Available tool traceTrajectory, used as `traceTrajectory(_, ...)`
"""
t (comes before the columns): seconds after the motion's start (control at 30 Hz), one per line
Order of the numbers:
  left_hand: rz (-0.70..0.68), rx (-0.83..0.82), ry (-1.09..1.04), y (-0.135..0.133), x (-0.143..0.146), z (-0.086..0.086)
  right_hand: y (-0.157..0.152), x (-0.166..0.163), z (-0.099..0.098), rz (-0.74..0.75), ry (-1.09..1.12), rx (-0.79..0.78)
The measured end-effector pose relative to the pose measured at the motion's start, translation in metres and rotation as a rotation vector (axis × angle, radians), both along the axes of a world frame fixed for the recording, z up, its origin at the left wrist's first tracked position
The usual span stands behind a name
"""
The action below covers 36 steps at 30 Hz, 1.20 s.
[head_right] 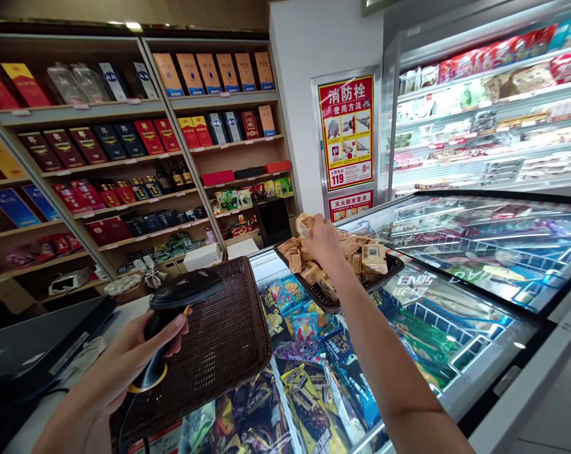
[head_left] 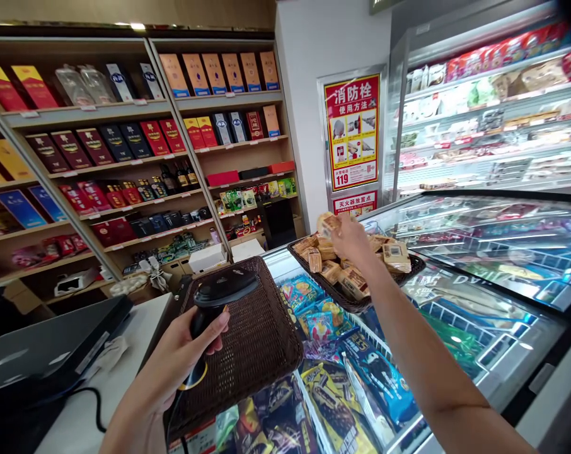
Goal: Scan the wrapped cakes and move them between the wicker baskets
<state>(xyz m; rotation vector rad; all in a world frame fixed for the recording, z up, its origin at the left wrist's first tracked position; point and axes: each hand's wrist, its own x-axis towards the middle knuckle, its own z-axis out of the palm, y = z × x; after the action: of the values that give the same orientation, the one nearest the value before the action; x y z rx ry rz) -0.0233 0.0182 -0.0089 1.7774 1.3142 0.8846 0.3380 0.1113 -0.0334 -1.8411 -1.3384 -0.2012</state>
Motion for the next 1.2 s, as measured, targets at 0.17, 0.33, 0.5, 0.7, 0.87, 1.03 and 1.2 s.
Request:
traceTrajectory(0.17,0.030,0.002,-0.009,-0.001,0.001,0.002,0.031,0.054,0.014,-0.130,-0.081,-0.205)
traceTrajectory(0.33,0.050,0.009,-0.025,0.003,-0.008,0.001,0.037,0.067,0.012,-0.039,-0.115,-0.385)
traceTrajectory(0.5,0.159,0.034,-0.055,0.006,-0.031,0.004,0.030,0.049,0.007,-0.045,-0.151,-0.295)
traceTrajectory(0.7,0.400,0.085,-0.095,0.003,-0.059,0.006,0.038,-0.056,0.008,0.210,-0.216,-0.170)
traceTrajectory(0.87,0.531,0.118,-0.110,0.000,-0.070,0.004,0.062,-0.196,-0.017,0.635,-0.289,-0.423)
traceTrajectory(1.03,0.443,0.082,-0.135,-0.002,-0.073,0.004,0.097,-0.305,-0.058,0.849,-0.316,-0.593)
traceTrajectory(1.2,0.397,0.086,-0.171,-0.007,-0.071,0.005,0.117,-0.343,-0.080,0.880,-0.273,-0.570)
